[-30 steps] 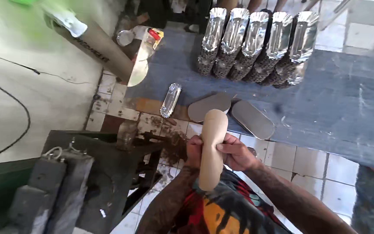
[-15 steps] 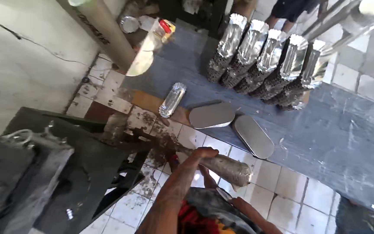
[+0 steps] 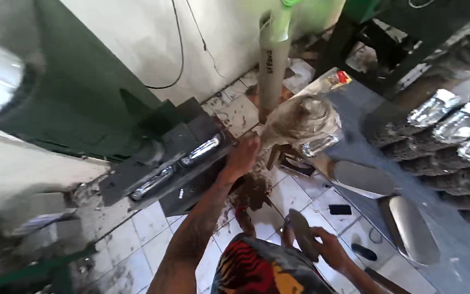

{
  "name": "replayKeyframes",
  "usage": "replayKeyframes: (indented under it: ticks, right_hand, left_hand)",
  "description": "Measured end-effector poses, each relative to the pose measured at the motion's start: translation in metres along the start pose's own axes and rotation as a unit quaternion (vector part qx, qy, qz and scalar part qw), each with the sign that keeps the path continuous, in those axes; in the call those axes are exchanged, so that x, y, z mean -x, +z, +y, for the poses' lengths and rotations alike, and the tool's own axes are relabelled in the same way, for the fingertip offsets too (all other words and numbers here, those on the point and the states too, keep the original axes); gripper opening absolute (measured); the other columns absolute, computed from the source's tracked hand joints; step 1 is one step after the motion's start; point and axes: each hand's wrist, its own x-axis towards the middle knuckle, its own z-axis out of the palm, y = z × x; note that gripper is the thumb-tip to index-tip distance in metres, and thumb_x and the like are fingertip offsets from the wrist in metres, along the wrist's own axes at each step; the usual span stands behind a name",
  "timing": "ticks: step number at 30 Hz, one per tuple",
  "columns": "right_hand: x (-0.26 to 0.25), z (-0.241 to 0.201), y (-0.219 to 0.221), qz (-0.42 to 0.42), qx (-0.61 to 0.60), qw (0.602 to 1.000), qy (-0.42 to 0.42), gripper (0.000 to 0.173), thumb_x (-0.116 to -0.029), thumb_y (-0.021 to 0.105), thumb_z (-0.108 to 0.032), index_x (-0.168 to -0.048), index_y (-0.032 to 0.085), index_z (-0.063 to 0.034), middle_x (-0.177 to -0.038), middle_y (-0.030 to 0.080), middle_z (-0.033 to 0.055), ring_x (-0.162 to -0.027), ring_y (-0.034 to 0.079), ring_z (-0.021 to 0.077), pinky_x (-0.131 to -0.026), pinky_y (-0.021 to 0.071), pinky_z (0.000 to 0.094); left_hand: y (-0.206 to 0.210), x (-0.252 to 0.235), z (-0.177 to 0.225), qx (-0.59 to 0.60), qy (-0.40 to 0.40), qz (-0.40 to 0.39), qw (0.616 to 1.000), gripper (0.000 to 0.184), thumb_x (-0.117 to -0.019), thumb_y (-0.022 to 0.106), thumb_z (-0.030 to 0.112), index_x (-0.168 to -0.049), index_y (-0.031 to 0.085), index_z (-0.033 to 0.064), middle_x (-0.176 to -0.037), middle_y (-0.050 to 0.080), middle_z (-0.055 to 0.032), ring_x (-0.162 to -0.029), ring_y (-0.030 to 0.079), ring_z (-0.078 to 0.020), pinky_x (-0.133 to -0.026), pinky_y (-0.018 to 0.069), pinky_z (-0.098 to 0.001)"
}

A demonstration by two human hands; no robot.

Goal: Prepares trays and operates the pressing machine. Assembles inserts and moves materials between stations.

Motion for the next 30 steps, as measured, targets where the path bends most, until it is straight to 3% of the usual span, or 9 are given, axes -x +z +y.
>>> replayKeyframes:
  ticks: [3,6,11,14,17,20,22,25,30]
  right_hand:
    - [-0.064,-0.063,0.011,0.081,-0.021,0.994,-0.073,0.029,-0.0929,0.061,-0.002,-0.119,0.067,0.0080,-0.118,0.070,0.0219,-0.111,0.068,0.0253,-0.100,0.0548,0.0435]
    - [-0.129,-0.137,0.035,0.148,0.050,0.958,-0.239,0.026,-0.0931,0.057,0.002,-0.114,0.071,0.0074,-0.113,0.071,0.0222,-0.109,0.069,0.0280,-0.097,0.0565,0.0414]
    - [-0.226,-0.217,0.099,-0.026,0.340,0.769,-0.541,0.021,-0.0928,0.065,0.000,-0.108,0.076,-0.0080,-0.116,0.075,0.0080,-0.113,0.070,0.0280,-0.105,0.0513,0.0539]
    - [-0.277,-0.256,0.136,-0.137,0.454,0.733,-0.488,0.030,-0.0983,0.059,0.001,-0.124,0.071,-0.0088,-0.132,0.068,0.0088,-0.132,0.059,0.0300,-0.114,0.0383,0.0649]
    - [-0.267,-0.284,0.190,-0.193,0.442,0.786,-0.386,0.039,-0.1034,0.054,-0.007,-0.143,0.058,-0.0074,-0.151,0.053,0.0122,-0.144,0.045,0.0337,-0.120,0.0215,0.0706]
    - [-0.240,-0.306,0.280,-0.173,0.357,0.814,-0.424,0.031,-0.1018,0.058,-0.013,-0.131,0.067,-0.0082,-0.143,0.062,0.0077,-0.132,0.059,0.0300,-0.109,0.0458,0.0598]
    - [-0.225,-0.339,0.318,-0.261,0.410,0.785,-0.384,0.035,-0.1027,0.054,-0.008,-0.137,0.059,-0.0014,-0.150,0.052,0.0152,-0.132,0.054,0.0400,-0.106,0.0411,0.0694]
    - [-0.233,-0.342,0.302,-0.298,0.399,0.762,-0.414,0.040,-0.0997,0.061,-0.008,-0.139,0.058,0.0009,-0.151,0.052,0.0179,-0.137,0.049,0.0407,-0.112,0.0341,0.0685]
    - [-0.237,-0.383,0.120,-0.465,0.550,0.644,-0.257,0.034,-0.0953,0.072,-0.029,-0.114,0.071,-0.0005,-0.110,0.069,0.0211,-0.108,0.064,0.0404,-0.091,0.0480,0.0648]
  left_hand:
    - [-0.057,0.014,-0.086,-0.189,-0.153,-0.002,0.970,0.074,-0.1042,0.029,0.066,-0.141,0.058,0.0089,-0.132,0.064,-0.0236,-0.128,0.058,-0.0435,-0.107,0.0371,-0.0718]
    - [-0.105,0.057,-0.104,-0.177,-0.080,-0.079,0.978,0.054,-0.1090,0.041,0.048,-0.117,0.070,0.0036,-0.104,0.070,-0.0230,-0.100,0.068,-0.0412,-0.089,0.0519,-0.0654]
    - [-0.178,0.124,-0.178,-0.271,-0.016,-0.243,0.931,0.050,-0.1093,0.044,0.040,-0.101,0.072,-0.0008,-0.105,0.069,-0.0230,-0.103,0.067,-0.0405,-0.093,0.0495,-0.0643]
    - [-0.198,0.147,-0.205,-0.293,0.008,-0.259,0.920,0.045,-0.1103,0.044,0.033,-0.112,0.072,-0.0023,-0.121,0.067,-0.0248,-0.122,0.061,-0.0423,-0.107,0.0436,-0.0605]
    - [-0.197,0.204,-0.156,-0.253,0.062,-0.232,0.937,0.034,-0.1072,0.050,0.022,-0.105,0.073,-0.0027,-0.102,0.071,-0.0245,-0.101,0.070,-0.0412,-0.090,0.0549,-0.0582]
    - [-0.185,0.255,-0.100,-0.091,0.116,-0.208,0.967,0.037,-0.1024,0.054,0.027,-0.080,0.068,0.0015,-0.071,0.065,-0.0115,-0.067,0.067,-0.0251,-0.063,0.0572,-0.0438]
    - [-0.175,0.272,-0.068,-0.007,0.077,-0.258,0.963,0.029,-0.1018,0.060,0.024,-0.105,0.069,-0.0033,-0.098,0.071,-0.0170,-0.093,0.071,-0.0272,-0.085,0.0589,-0.0443]
    - [-0.159,0.280,-0.050,0.093,-0.013,-0.272,0.958,0.042,-0.0967,0.063,0.010,-0.134,0.053,-0.0050,-0.125,0.064,-0.0221,-0.115,0.065,-0.0276,-0.102,0.0523,-0.0444]
    - [-0.132,0.269,-0.061,0.067,0.009,-0.396,0.916,0.038,-0.1056,0.045,0.023,-0.089,0.066,-0.0029,-0.081,0.064,-0.0174,-0.080,0.065,-0.0315,-0.073,0.0520,-0.0523]
